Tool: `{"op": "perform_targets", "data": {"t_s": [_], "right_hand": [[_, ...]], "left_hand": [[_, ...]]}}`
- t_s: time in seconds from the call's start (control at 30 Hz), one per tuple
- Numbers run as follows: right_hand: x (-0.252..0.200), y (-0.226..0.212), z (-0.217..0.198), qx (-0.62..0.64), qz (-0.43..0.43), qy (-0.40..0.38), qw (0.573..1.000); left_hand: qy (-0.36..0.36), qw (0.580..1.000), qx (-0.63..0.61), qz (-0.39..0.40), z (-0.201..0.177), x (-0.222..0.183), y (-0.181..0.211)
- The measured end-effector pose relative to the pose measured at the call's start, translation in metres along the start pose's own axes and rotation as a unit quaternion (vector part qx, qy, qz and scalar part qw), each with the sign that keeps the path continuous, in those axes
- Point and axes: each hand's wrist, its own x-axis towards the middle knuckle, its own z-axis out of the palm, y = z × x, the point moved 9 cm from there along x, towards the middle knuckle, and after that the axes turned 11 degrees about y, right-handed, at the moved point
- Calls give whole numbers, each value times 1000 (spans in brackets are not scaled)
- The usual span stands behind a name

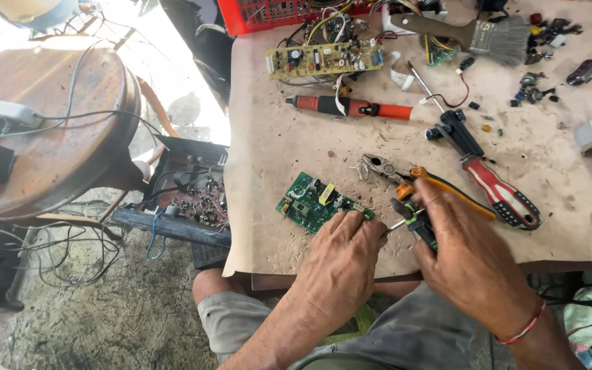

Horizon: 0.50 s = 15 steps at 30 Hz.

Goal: Repairing a circuit board by stripping wires with pliers and manipulating electronic components.

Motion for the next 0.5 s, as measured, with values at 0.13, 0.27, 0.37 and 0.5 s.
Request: {"op": "perform_targets", "data": {"t_s": [0.13,0.27,0.37,0.5], "right_hand": [[18,19,-7,-91,42,-18,995],[39,54,-4,-185,147,-65,969],[42,65,8,-248,75,-11,966],[35,41,5,-269,39,26,962]], "left_hand": [[-92,984,-90,-123,-5,-19,-18],[-1,981,-76,-176,-37,-30,-47],[113,977,-59,-171,-60,-40,-75],[230,953,-59,-187,-77,-54,-100]]}}
